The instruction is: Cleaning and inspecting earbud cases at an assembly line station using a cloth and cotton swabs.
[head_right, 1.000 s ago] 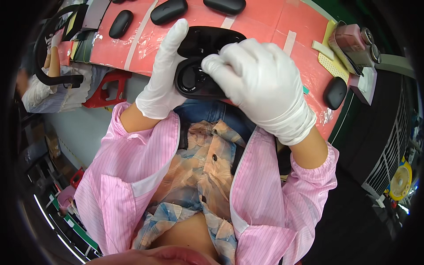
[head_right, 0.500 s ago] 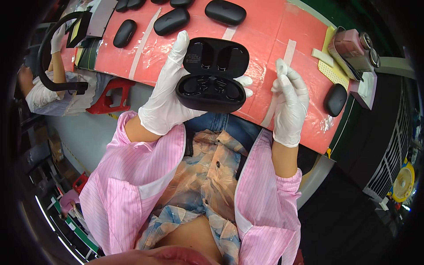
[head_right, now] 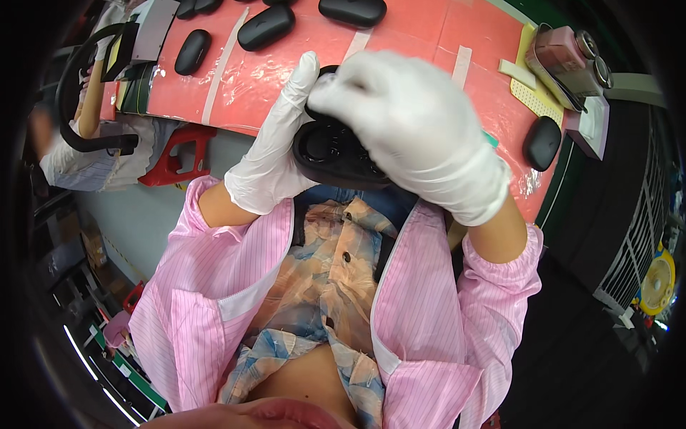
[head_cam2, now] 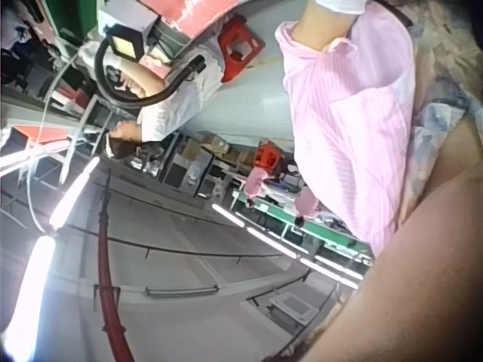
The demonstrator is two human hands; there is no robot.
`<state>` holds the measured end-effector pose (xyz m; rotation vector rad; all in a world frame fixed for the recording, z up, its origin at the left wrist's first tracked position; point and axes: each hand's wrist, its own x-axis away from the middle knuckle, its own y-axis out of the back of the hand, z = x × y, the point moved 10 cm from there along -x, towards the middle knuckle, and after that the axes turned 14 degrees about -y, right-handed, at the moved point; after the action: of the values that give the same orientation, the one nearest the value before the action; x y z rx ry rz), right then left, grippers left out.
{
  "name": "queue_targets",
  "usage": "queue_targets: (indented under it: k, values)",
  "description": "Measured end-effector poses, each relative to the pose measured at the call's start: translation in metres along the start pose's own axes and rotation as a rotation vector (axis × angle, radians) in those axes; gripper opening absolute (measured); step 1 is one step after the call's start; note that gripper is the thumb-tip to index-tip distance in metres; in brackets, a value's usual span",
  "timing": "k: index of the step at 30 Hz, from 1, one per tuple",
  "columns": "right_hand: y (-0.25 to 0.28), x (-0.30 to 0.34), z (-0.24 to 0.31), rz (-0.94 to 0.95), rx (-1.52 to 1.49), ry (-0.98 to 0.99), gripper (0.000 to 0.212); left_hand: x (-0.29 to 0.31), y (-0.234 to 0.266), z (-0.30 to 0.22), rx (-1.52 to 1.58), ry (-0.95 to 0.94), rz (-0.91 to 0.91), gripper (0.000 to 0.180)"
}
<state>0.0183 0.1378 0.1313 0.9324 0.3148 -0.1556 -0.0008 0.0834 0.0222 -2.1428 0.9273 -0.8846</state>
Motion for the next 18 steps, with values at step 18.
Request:
queue_targets:
  k: [18]
  values:
    - [0.016,0.070,-0.104,-0.485,-0.601,-0.770,0.023,-0.017,0.029,0.012,0.295,0.004,-0.119,0.039]
